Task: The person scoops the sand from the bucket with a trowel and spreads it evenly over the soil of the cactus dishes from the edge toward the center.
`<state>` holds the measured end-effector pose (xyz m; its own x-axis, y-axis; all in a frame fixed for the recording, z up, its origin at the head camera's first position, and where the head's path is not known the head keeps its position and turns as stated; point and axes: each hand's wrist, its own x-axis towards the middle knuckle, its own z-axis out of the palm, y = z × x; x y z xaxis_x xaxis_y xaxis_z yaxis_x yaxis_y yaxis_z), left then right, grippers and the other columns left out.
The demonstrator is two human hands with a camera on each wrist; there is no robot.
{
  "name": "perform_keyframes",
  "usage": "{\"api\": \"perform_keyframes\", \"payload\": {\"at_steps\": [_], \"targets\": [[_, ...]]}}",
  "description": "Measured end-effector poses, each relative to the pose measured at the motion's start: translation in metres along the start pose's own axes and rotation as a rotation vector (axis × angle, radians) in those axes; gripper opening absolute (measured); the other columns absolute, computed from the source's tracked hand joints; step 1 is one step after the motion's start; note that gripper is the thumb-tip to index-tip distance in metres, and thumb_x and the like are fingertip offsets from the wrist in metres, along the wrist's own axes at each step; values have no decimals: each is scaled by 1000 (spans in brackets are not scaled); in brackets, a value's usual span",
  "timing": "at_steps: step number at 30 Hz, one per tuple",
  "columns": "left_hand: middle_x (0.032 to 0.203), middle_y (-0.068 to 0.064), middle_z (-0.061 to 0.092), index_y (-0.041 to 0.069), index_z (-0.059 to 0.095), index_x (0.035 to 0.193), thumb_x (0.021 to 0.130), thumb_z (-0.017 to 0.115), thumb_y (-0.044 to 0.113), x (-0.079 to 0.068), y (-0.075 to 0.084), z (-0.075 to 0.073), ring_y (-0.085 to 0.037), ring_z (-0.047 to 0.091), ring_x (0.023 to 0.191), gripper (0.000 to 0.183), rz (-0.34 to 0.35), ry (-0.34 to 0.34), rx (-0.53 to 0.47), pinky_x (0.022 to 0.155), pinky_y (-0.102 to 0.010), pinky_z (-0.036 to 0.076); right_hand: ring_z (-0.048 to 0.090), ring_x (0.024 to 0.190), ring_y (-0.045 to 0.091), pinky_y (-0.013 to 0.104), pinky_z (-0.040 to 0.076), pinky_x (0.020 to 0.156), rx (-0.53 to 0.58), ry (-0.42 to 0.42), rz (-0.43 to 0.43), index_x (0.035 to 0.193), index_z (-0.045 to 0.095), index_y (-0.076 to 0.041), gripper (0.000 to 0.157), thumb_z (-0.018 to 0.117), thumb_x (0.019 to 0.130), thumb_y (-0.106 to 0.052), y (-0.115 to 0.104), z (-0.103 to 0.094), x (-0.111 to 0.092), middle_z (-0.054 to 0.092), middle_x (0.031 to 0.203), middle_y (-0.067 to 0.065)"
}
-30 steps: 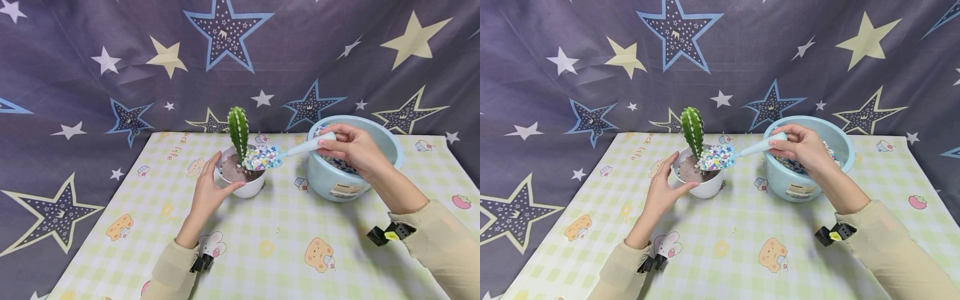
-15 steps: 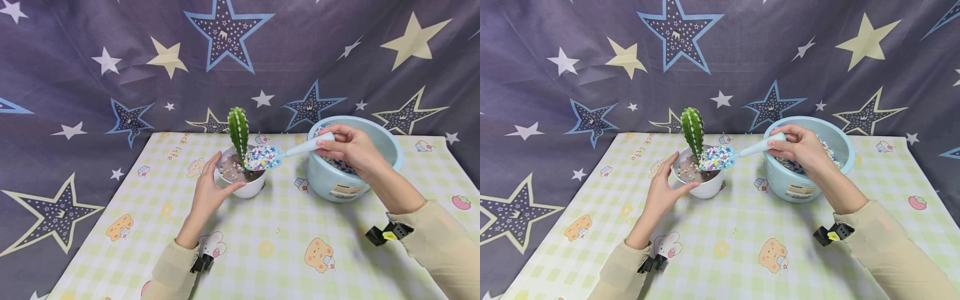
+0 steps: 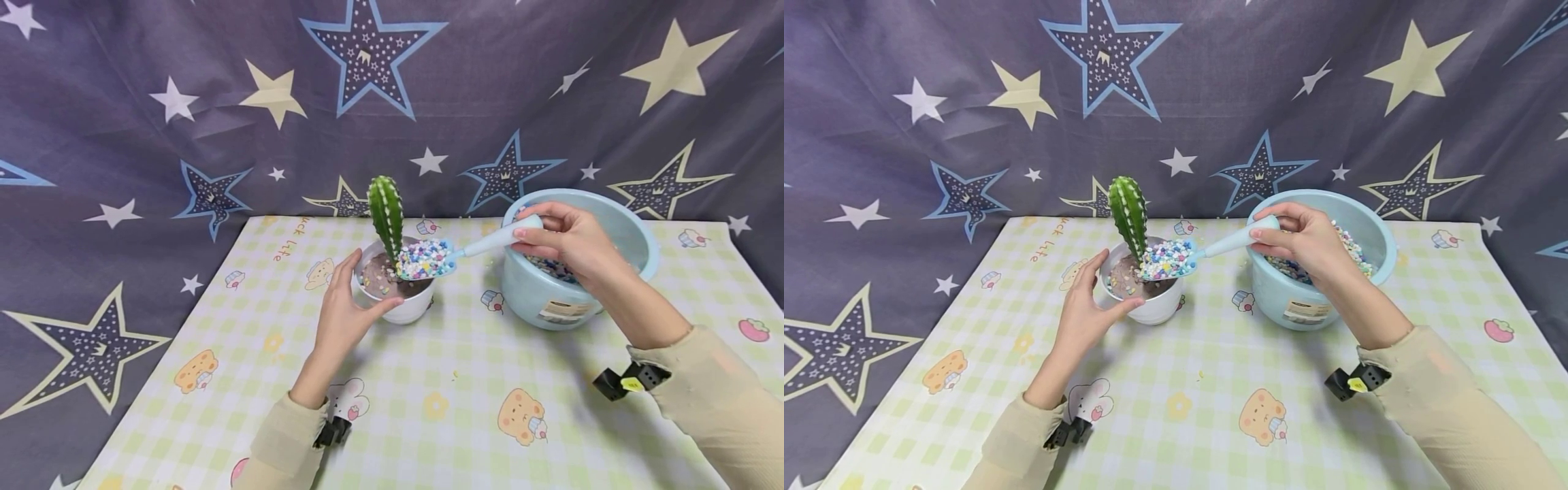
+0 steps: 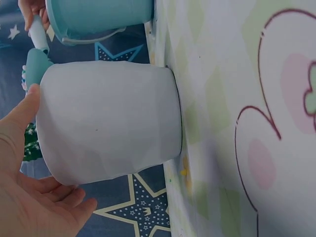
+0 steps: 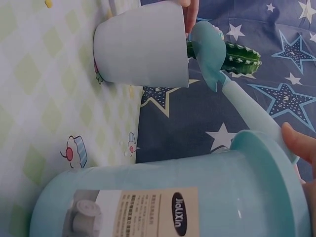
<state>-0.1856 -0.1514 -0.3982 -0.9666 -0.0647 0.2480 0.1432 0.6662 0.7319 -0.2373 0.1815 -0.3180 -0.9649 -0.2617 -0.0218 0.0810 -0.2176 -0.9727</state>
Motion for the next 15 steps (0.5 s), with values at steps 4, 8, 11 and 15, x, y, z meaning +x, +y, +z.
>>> {"api": "perform_keyframes", "payload": {"at_steps": [4, 8, 11, 15], "targets": [[158, -6, 38, 10, 32, 155, 72, 88, 45, 0, 0, 0, -31, 40, 145, 105, 4, -5, -11, 121, -49, 34, 76, 88, 15, 27, 62, 80, -5, 0, 0, 102, 72, -7, 18, 75, 86, 1, 0, 1, 0, 76, 93, 3], [161, -6, 34, 12, 27, 157, 72, 88, 45, 3, -2, -5, -32, 37, 146, 109, 9, -47, -11, 121, -51, 32, 76, 88, 15, 27, 61, 80, -7, -3, -3, 102, 72, -7, 18, 75, 86, 1, 0, 2, 0, 76, 93, 4], [163, -7, 31, 13, 25, 158, 73, 87, 44, 5, -4, -9, -34, 34, 148, 109, 26, -86, -7, 121, -55, 31, 76, 88, 15, 27, 61, 80, -16, -3, -5, 101, 72, -7, 17, 75, 86, 0, 0, 2, -1, 76, 93, 3], [163, -8, 31, 12, 27, 158, 75, 86, 42, 7, -6, -12, -34, 33, 149, 106, 35, -121, -10, 122, -55, 29, 76, 88, 14, 27, 61, 80, -30, 3, -1, 101, 72, -7, 17, 75, 86, 0, 0, 3, -1, 76, 93, 3]]}}
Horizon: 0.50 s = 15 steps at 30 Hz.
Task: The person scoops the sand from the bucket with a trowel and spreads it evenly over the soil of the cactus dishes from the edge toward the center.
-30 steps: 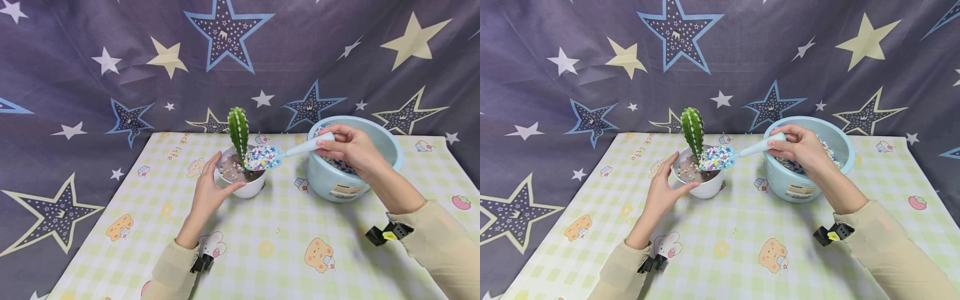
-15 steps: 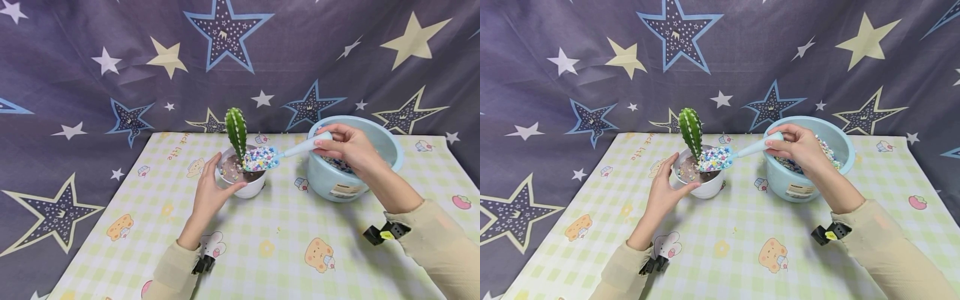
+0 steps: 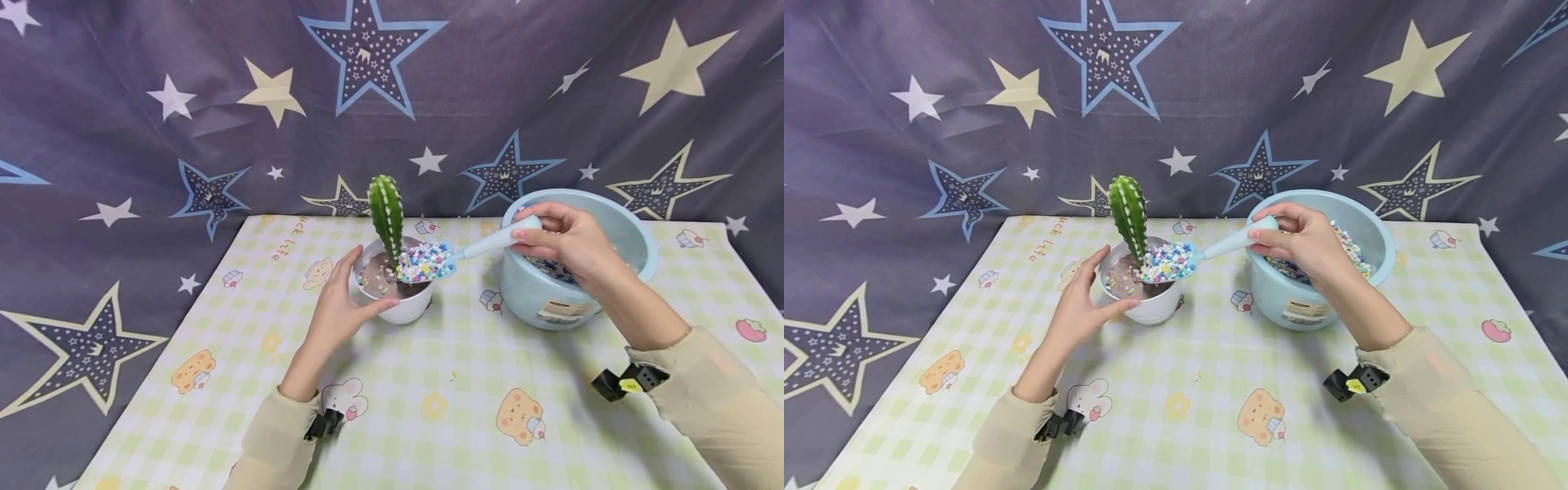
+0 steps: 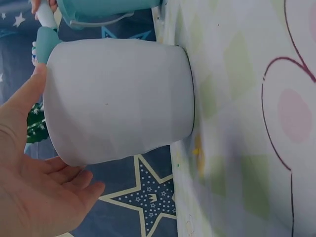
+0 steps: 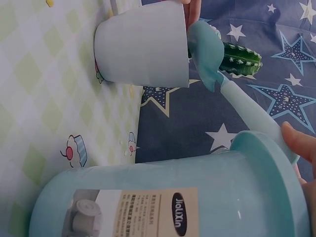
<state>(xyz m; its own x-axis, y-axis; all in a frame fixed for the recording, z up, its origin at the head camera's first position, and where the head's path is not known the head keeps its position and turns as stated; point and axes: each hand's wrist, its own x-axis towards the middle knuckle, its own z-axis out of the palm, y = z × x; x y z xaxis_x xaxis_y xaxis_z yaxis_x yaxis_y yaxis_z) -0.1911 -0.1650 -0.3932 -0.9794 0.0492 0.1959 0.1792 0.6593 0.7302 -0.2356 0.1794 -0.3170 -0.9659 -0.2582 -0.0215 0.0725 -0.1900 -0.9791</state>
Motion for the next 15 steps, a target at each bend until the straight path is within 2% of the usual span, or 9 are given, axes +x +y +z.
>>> {"api": "perform_keyframes", "payload": {"at_steps": [15], "targets": [[162, -7, 34, 15, 31, 157, 72, 87, 49, -3, 5, 4, -35, 37, 146, 108, -47, 36, 31, 120, -55, 32, 76, 87, 13, 27, 61, 80, -21, 1, -3, 103, 72, -7, 18, 75, 86, -1, 0, 2, 0, 76, 93, 2]]}}
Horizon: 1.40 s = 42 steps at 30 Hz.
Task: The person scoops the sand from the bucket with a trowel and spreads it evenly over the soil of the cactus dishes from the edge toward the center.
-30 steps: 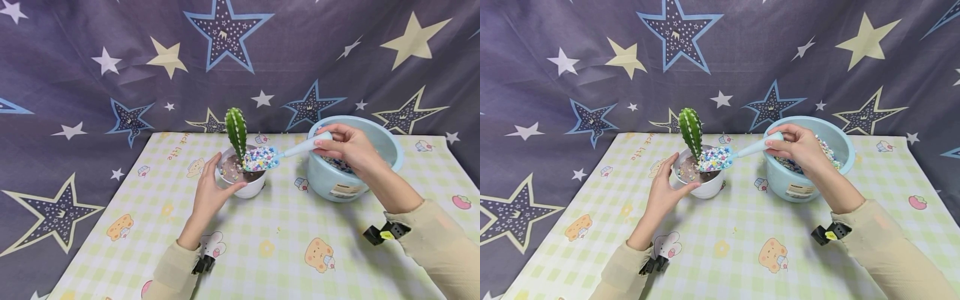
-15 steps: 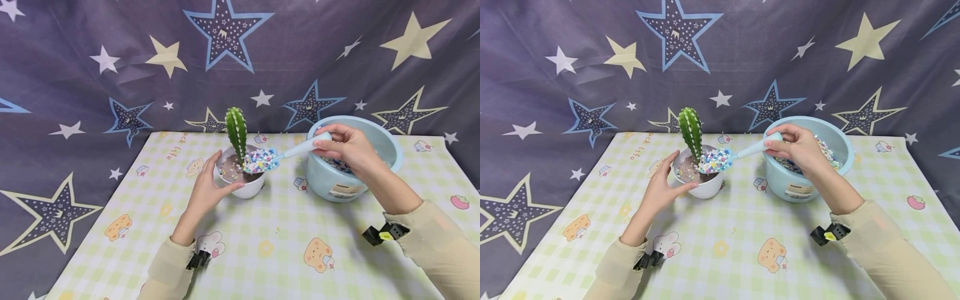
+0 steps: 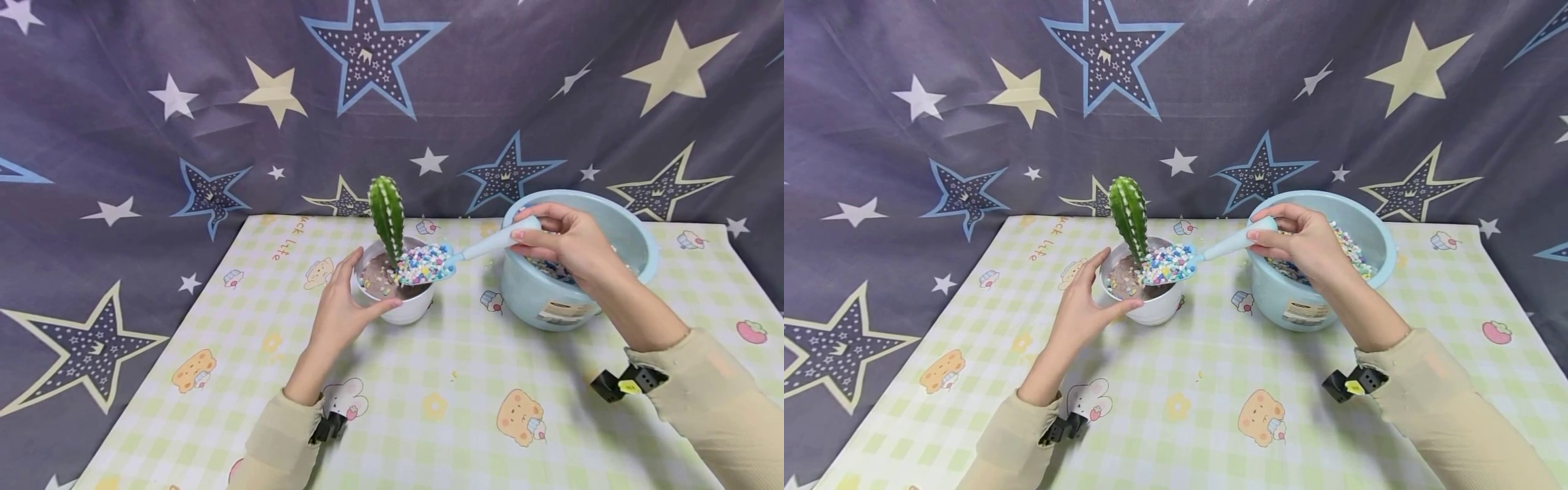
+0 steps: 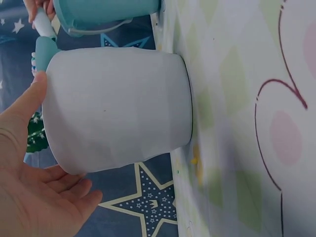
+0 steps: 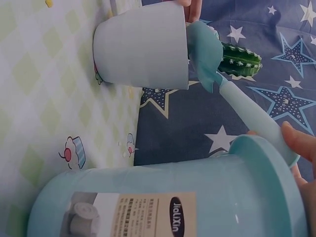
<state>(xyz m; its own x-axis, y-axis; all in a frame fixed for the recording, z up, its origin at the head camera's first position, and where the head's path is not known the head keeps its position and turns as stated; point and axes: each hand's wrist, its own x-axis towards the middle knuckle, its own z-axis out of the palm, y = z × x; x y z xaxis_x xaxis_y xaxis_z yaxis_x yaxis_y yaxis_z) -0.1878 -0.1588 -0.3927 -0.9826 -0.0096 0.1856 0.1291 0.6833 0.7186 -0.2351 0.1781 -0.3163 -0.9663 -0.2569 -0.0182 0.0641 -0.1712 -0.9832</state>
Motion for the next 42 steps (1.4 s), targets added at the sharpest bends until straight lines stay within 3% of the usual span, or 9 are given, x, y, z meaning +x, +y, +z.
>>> {"api": "perform_keyframes", "payload": {"at_steps": [16, 23, 29, 37, 42], "targets": [[160, -8, 37, 13, 31, 156, 70, 87, 51, -1, 2, 1, -35, 41, 144, 110, 2, 20, 15, 118, -54, 36, 76, 86, 12, 26, 61, 79, -29, 9, -6, 104, 72, -6, 18, 75, 86, -2, -3, 4, -1, 75, 91, 1], [161, -11, 34, 12, 29, 157, 72, 88, 43, 3, -6, -4, -36, 36, 146, 108, 43, -33, -24, 121, -55, 30, 76, 86, 13, 26, 61, 79, -45, 14, -10, 105, 71, -6, 19, 76, 86, -4, -3, 5, -2, 75, 91, 1], [162, -12, 32, 14, 27, 158, 73, 88, 42, 9, -14, -7, -36, 32, 149, 108, 38, -104, -63, 122, -58, 27, 76, 85, 12, 26, 61, 79, -59, 18, -13, 102, 71, -7, 17, 76, 86, -4, -3, 6, -2, 75, 91, 0], [162, -15, 30, 12, 22, 159, 74, 88, 35, 14, -21, -6, -33, 33, 149, 110, 10, -164, -161, 124, -44, 28, 76, 84, 12, 26, 62, 79, -77, 14, -14, 103, 71, -7, 17, 75, 87, -4, -4, 8, -2, 75, 90, 0], [163, -14, 29, 12, 22, 159, 74, 88, 37, 13, -20, -4, -34, 35, 148, 110, 1, -145, -165, 124, -43, 30, 76, 84, 12, 26, 62, 79, -85, 16, -15, 102, 71, -8, 16, 75, 87, -4, -5, 9, -2, 75, 90, -1]]}}
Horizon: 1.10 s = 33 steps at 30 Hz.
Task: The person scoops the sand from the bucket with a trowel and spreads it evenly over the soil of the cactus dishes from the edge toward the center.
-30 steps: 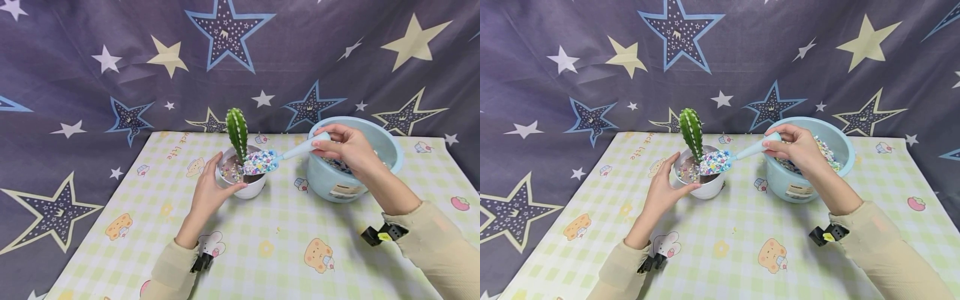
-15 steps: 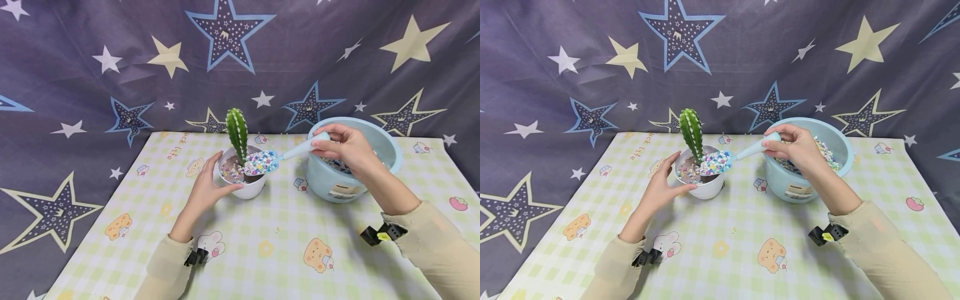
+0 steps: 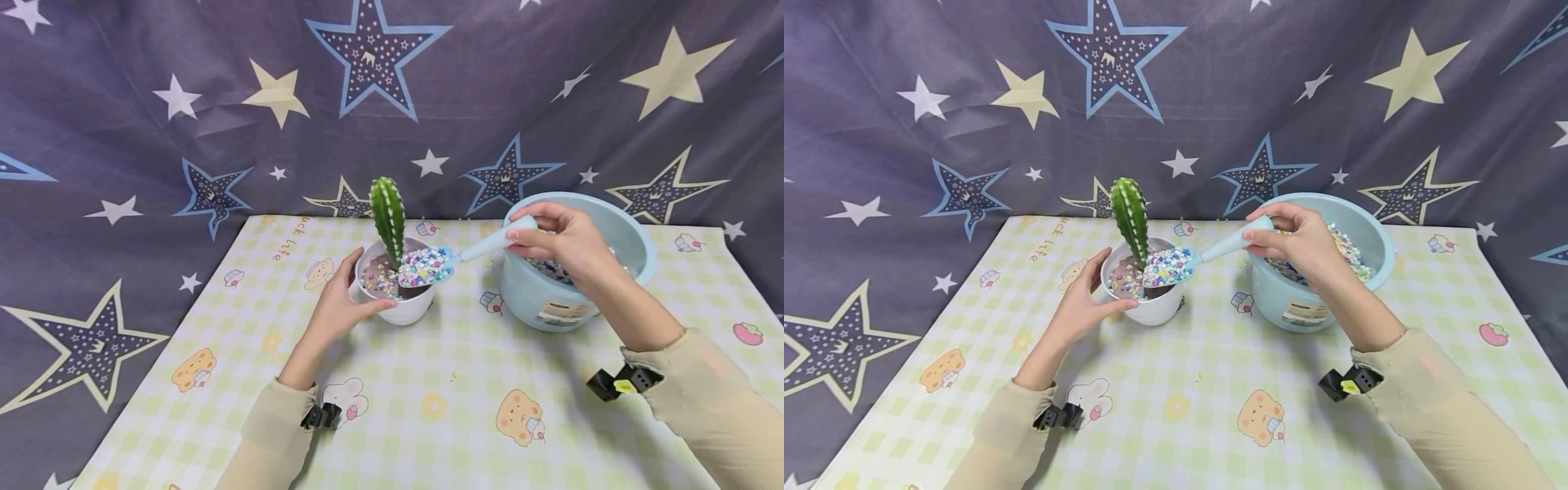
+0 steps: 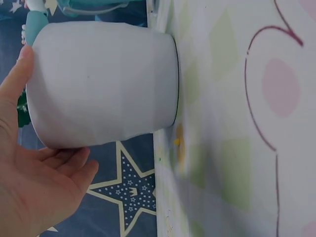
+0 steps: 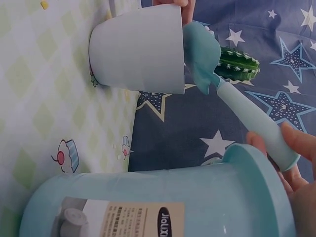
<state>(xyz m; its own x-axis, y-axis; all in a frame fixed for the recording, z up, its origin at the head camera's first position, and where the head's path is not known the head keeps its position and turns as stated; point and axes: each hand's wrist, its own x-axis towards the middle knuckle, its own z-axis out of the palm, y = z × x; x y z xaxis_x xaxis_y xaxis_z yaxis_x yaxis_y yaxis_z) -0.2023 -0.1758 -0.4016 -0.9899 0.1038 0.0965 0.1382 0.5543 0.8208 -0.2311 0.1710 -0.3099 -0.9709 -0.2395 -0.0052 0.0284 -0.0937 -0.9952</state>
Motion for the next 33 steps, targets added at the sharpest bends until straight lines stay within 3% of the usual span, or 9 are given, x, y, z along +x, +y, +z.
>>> {"api": "perform_keyframes", "payload": {"at_steps": [9, 17, 24, 29, 33], "targets": [[162, -14, 32, 10, 22, 159, 73, 88, 45, -9, 10, 8, -37, 38, 145, 114, -67, 100, 35, 121, -49, 34, 76, 83, 11, 25, 62, 78, -28, 25, 11, 101, 71, -10, 15, 74, 88, -3, -3, 2, 0, 75, 91, -3], [161, -15, 33, 9, 22, 159, 71, 87, 49, -15, 14, 15, -35, 36, 147, 116, -83, 155, 74, 122, -52, 31, 75, 82, 10, 25, 62, 77, -58, 30, 10, 103, 71, -9, 16, 75, 88, -6, -4, 4, -1, 76, 91, -2], [165, -12, 24, 12, 16, 160, 73, 86, 46, -13, 7, 10, -36, 32, 149, 117, -49, 101, 70, 123, -53, 29, 76, 82, 10, 25, 62, 77, -94, 42, 7, 103, 71, -9, 16, 75, 87, -7, -5, 6, -1, 75, 90, -2], [166, -10, 22, 10, 17, 160, 77, 85, 41, -11, 2, 4, -35, 33, 148, 111, -14, 52, 40, 123, -45, 31, 76, 81, 10, 25, 62, 76, -101, 37, 8, 101, 72, -12, 15, 74, 88, -5, -5, 7, -1, 75, 90, -5], [166, -10, 22, 11, 18, 160, 78, 85, 40, -12, 2, 4, -34, 34, 148, 110, -13, 55, 28, 123, -42, 31, 76, 80, 10, 23, 62, 76, -113, 26, 8, 100, 72, -14, 15, 73, 89, -4, -6, 7, 0, 75, 89, -6]]}}
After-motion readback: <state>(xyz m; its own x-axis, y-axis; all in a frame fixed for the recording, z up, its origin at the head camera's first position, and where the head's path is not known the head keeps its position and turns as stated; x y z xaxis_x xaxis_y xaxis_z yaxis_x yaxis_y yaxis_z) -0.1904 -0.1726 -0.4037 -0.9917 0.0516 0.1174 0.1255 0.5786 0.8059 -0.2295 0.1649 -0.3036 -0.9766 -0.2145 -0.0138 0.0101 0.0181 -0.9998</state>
